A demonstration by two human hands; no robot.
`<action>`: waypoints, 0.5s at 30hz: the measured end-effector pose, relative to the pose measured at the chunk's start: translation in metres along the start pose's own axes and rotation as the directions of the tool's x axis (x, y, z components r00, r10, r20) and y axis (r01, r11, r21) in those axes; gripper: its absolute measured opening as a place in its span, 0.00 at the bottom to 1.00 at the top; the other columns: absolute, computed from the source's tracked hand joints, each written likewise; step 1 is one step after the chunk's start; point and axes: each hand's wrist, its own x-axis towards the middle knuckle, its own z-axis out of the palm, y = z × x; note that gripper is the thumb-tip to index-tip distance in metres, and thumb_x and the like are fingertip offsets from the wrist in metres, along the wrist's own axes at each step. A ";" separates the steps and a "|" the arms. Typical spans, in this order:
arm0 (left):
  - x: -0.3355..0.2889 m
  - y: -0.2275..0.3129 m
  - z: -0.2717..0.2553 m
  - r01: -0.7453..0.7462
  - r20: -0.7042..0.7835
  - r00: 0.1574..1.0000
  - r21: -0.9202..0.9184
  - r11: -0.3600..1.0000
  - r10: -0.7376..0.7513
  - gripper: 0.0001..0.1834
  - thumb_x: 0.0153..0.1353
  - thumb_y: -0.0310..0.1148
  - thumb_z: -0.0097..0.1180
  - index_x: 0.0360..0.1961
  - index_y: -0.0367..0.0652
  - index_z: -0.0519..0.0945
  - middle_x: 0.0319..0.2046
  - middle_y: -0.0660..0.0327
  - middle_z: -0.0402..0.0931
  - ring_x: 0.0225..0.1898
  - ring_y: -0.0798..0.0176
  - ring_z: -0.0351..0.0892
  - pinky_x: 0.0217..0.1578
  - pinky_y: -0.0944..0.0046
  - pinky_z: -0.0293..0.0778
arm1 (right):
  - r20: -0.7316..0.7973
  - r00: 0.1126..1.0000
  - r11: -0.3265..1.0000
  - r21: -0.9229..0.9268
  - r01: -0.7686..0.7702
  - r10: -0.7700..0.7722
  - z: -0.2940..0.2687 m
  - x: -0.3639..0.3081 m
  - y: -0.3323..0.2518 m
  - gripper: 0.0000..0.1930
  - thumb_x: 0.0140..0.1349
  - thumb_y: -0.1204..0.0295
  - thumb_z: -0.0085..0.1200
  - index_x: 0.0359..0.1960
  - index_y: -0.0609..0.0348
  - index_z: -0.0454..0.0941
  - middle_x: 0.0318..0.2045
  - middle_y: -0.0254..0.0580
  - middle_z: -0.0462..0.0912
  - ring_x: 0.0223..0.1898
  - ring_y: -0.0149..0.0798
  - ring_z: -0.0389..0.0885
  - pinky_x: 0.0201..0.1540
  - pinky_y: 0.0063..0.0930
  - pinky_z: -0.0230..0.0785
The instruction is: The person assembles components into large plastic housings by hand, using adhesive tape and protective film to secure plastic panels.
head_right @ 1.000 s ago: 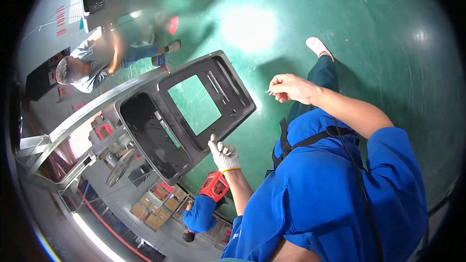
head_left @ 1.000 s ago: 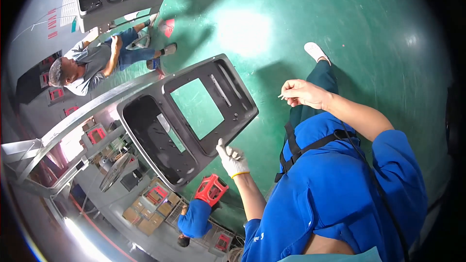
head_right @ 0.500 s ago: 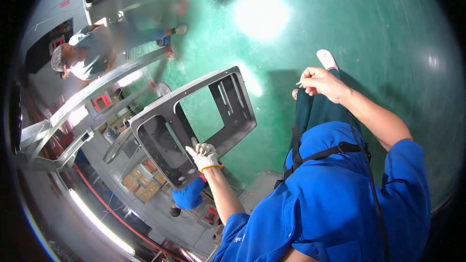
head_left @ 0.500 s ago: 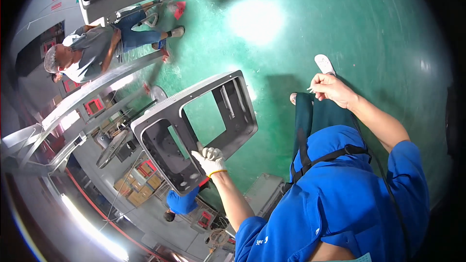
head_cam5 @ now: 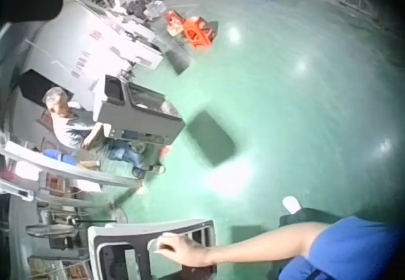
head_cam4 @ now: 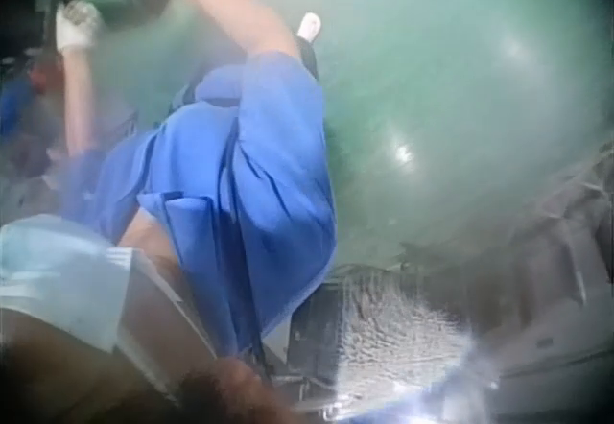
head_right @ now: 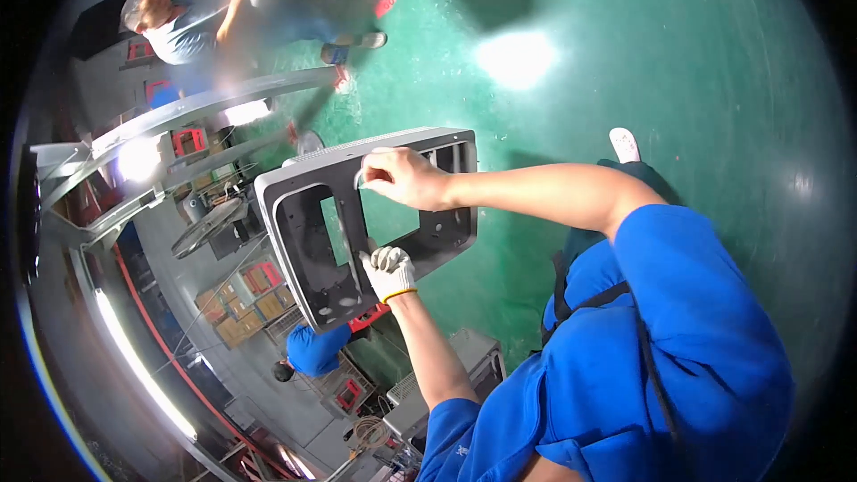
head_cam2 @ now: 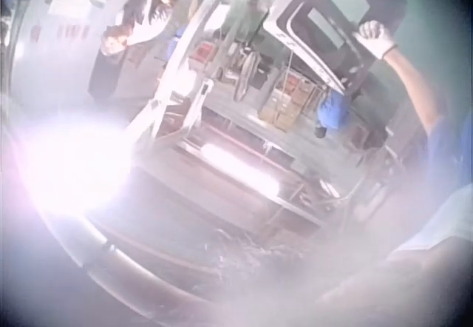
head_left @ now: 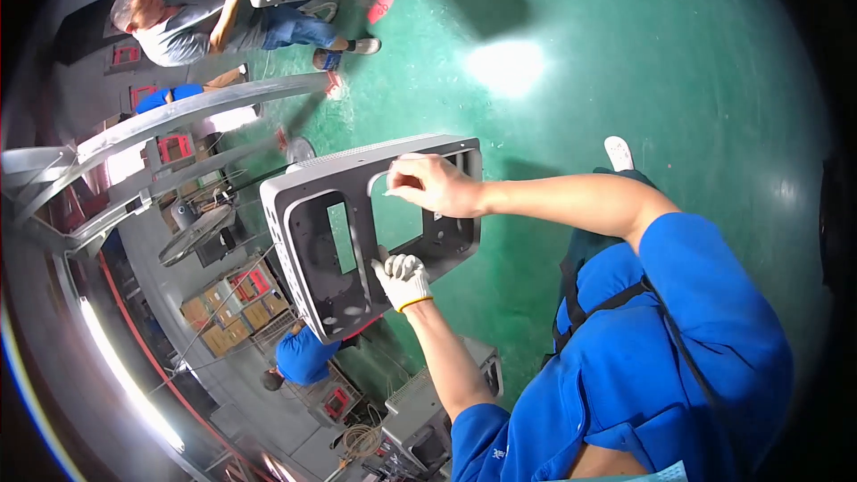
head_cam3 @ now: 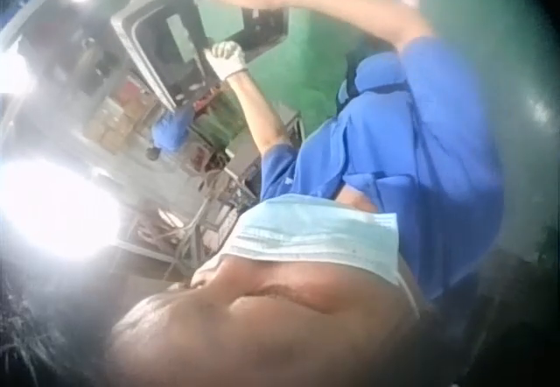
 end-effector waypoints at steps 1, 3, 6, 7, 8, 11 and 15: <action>0.004 0.011 -0.015 -0.017 0.006 1.000 0.020 1.000 0.017 0.21 0.70 0.50 0.41 0.44 0.42 0.72 0.11 0.74 0.56 0.09 0.76 0.54 0.13 0.73 0.52 | -0.029 0.999 0.998 0.050 0.024 -0.023 0.027 0.012 0.002 0.04 0.59 0.75 0.55 0.31 0.62 0.73 0.27 0.38 0.75 0.31 0.33 0.75 0.35 0.29 0.69; 0.003 -0.001 0.002 0.026 -0.023 0.999 -0.112 0.993 -0.029 0.23 0.70 0.51 0.41 0.23 0.46 0.68 0.09 0.73 0.55 0.08 0.75 0.53 0.12 0.72 0.52 | -0.093 0.983 0.985 -0.083 0.153 -0.161 0.048 0.042 0.015 0.04 0.58 0.76 0.55 0.31 0.62 0.73 0.27 0.42 0.75 0.30 0.38 0.76 0.35 0.31 0.69; 0.008 0.005 -0.009 0.040 0.004 0.999 -0.108 0.993 -0.040 0.25 0.70 0.51 0.41 0.19 0.47 0.66 0.08 0.72 0.55 0.08 0.74 0.52 0.13 0.71 0.52 | -0.152 0.966 0.976 -0.090 0.197 -0.209 0.080 0.066 0.013 0.04 0.56 0.78 0.54 0.31 0.62 0.72 0.29 0.45 0.74 0.31 0.43 0.77 0.35 0.33 0.69; 0.010 0.007 -0.014 0.053 0.008 0.999 -0.105 0.993 -0.052 0.25 0.70 0.50 0.41 0.18 0.48 0.65 0.09 0.71 0.55 0.08 0.74 0.53 0.13 0.71 0.53 | -0.173 0.954 0.969 -0.089 0.232 -0.244 0.089 0.070 0.013 0.04 0.56 0.78 0.54 0.30 0.62 0.72 0.29 0.45 0.74 0.31 0.44 0.77 0.35 0.33 0.70; 0.012 0.010 -0.019 0.066 0.012 0.998 -0.100 0.993 -0.065 0.25 0.70 0.50 0.42 0.17 0.48 0.65 0.09 0.71 0.56 0.09 0.74 0.54 0.13 0.70 0.54 | -0.157 0.956 0.967 -0.110 0.231 -0.246 0.095 0.074 0.014 0.04 0.55 0.78 0.54 0.30 0.62 0.72 0.29 0.45 0.74 0.30 0.44 0.77 0.35 0.33 0.70; 0.022 0.009 -0.027 0.078 0.064 0.995 -0.068 0.995 -0.073 0.25 0.68 0.47 0.45 0.15 0.50 0.63 0.08 0.70 0.57 0.08 0.72 0.55 0.13 0.70 0.54 | -0.156 0.955 0.964 -0.134 0.232 -0.252 0.108 0.081 0.019 0.04 0.56 0.77 0.53 0.29 0.62 0.71 0.30 0.48 0.74 0.32 0.50 0.78 0.35 0.38 0.70; 0.028 0.016 -0.036 0.095 0.043 0.995 0.008 0.995 -0.095 0.24 0.69 0.46 0.45 0.15 0.50 0.63 0.09 0.70 0.56 0.09 0.73 0.56 0.13 0.70 0.55 | -0.098 0.971 0.964 -0.180 0.196 -0.216 0.109 0.089 0.024 0.03 0.56 0.76 0.53 0.30 0.62 0.72 0.31 0.48 0.75 0.35 0.51 0.78 0.38 0.39 0.70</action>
